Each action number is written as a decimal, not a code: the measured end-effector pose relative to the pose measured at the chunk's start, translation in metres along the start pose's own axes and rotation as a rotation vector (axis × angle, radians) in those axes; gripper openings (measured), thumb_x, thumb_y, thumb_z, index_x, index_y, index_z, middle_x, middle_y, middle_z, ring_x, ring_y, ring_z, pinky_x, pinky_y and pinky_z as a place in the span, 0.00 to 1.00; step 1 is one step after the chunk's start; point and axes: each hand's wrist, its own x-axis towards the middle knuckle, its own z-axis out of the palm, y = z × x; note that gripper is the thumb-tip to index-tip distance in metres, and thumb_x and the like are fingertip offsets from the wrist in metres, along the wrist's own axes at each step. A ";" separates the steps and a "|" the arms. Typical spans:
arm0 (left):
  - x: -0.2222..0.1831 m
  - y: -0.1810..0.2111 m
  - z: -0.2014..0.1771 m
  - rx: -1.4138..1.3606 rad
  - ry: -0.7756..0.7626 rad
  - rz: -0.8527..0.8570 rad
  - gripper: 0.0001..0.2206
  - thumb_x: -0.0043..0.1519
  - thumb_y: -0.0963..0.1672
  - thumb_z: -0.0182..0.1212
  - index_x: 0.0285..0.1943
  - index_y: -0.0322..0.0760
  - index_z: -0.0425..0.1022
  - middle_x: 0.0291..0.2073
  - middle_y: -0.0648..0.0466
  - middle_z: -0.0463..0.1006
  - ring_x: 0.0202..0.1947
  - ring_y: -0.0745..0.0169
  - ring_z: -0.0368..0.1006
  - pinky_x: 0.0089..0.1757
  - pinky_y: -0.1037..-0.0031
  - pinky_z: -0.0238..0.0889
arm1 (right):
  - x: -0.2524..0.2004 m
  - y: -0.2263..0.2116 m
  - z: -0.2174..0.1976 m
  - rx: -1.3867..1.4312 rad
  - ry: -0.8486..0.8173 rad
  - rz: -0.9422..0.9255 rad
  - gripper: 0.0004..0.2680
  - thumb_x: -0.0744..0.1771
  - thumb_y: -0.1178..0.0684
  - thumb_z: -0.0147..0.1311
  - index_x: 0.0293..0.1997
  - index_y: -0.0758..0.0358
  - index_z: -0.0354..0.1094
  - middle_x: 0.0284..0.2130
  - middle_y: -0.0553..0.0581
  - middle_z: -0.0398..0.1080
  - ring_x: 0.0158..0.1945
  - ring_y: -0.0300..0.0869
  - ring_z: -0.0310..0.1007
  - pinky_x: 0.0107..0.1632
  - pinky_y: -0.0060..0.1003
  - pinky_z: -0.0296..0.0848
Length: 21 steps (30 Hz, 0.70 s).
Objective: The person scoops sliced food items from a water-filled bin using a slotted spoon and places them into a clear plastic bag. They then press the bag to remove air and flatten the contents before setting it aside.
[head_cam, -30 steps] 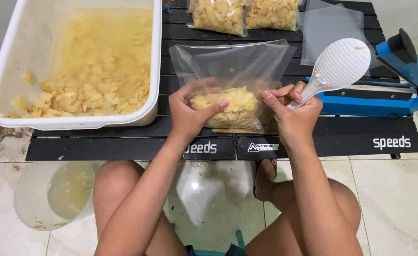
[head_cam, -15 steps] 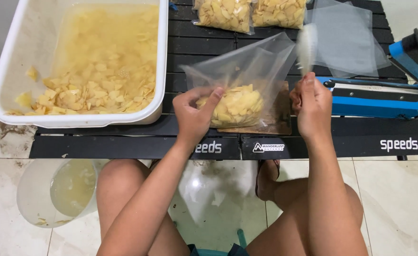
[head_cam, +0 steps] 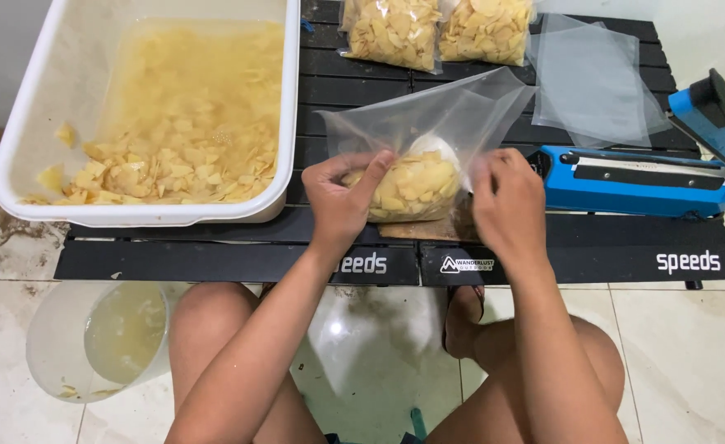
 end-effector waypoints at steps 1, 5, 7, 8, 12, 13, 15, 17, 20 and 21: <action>0.002 0.000 0.000 -0.001 0.001 0.001 0.06 0.56 0.44 0.77 0.32 0.37 0.86 0.17 0.51 0.81 0.25 0.72 0.76 0.26 0.78 0.68 | 0.001 -0.005 0.000 -0.001 0.000 -0.002 0.14 0.73 0.54 0.41 0.41 0.72 0.75 0.41 0.68 0.71 0.46 0.63 0.74 0.49 0.52 0.73; 0.009 0.002 0.000 0.007 -0.070 -0.019 0.06 0.56 0.44 0.77 0.32 0.39 0.85 0.17 0.52 0.80 0.27 0.74 0.75 0.27 0.79 0.67 | 0.000 0.003 0.020 0.778 -0.055 -0.103 0.26 0.72 0.29 0.31 0.55 0.63 0.70 0.57 0.66 0.69 0.63 0.54 0.66 0.62 0.53 0.69; 0.011 0.004 0.000 0.014 -0.084 -0.011 0.06 0.55 0.44 0.77 0.32 0.39 0.85 0.17 0.52 0.80 0.27 0.73 0.76 0.27 0.79 0.68 | 0.000 -0.001 0.027 0.891 -0.075 -0.187 0.28 0.72 0.24 0.31 0.54 0.60 0.69 0.64 0.68 0.65 0.69 0.60 0.62 0.67 0.59 0.65; 0.011 0.006 0.000 0.042 -0.119 -0.032 0.07 0.55 0.45 0.77 0.32 0.39 0.86 0.18 0.51 0.81 0.28 0.72 0.77 0.28 0.78 0.68 | -0.002 -0.013 0.023 0.862 -0.096 -0.171 0.27 0.68 0.26 0.44 0.62 0.61 0.63 0.64 0.70 0.66 0.69 0.61 0.62 0.68 0.60 0.64; 0.017 -0.007 -0.003 0.088 -0.196 -0.036 0.07 0.58 0.46 0.75 0.34 0.39 0.85 0.22 0.51 0.83 0.30 0.69 0.78 0.31 0.77 0.70 | -0.002 -0.013 0.038 0.921 -0.042 -0.063 0.26 0.66 0.46 0.63 0.71 0.66 0.60 0.59 0.65 0.72 0.61 0.41 0.69 0.62 0.38 0.72; 0.018 -0.012 -0.006 0.089 -0.199 -0.040 0.07 0.58 0.46 0.75 0.34 0.39 0.85 0.22 0.51 0.83 0.30 0.69 0.78 0.31 0.77 0.70 | -0.005 -0.016 0.040 0.922 -0.040 -0.058 0.26 0.66 0.46 0.63 0.71 0.66 0.60 0.59 0.65 0.72 0.61 0.41 0.69 0.62 0.38 0.72; 0.022 -0.022 -0.013 0.070 -0.300 -0.062 0.09 0.59 0.46 0.74 0.40 0.38 0.85 0.27 0.50 0.84 0.34 0.65 0.80 0.37 0.72 0.73 | -0.010 -0.021 0.045 0.937 0.013 0.003 0.24 0.65 0.48 0.65 0.67 0.66 0.65 0.57 0.63 0.74 0.58 0.39 0.72 0.61 0.36 0.73; 0.023 -0.014 -0.016 0.082 -0.368 -0.043 0.13 0.57 0.47 0.75 0.44 0.36 0.83 0.32 0.47 0.84 0.40 0.61 0.79 0.42 0.66 0.72 | -0.007 -0.022 0.043 0.918 0.024 0.002 0.23 0.65 0.48 0.65 0.65 0.66 0.66 0.57 0.62 0.74 0.57 0.39 0.72 0.61 0.36 0.73; 0.021 -0.010 -0.015 0.077 -0.452 -0.064 0.17 0.57 0.49 0.75 0.47 0.35 0.82 0.36 0.45 0.84 0.44 0.55 0.79 0.47 0.62 0.71 | -0.008 -0.020 0.045 0.896 0.039 0.008 0.22 0.65 0.47 0.65 0.64 0.66 0.67 0.57 0.61 0.74 0.58 0.39 0.72 0.61 0.36 0.73; 0.020 -0.009 -0.014 0.062 -0.464 -0.099 0.17 0.58 0.50 0.73 0.46 0.34 0.84 0.34 0.45 0.84 0.42 0.55 0.81 0.45 0.65 0.72 | -0.009 -0.018 0.046 0.894 0.041 0.010 0.22 0.65 0.46 0.65 0.64 0.65 0.67 0.58 0.61 0.73 0.58 0.38 0.71 0.61 0.36 0.73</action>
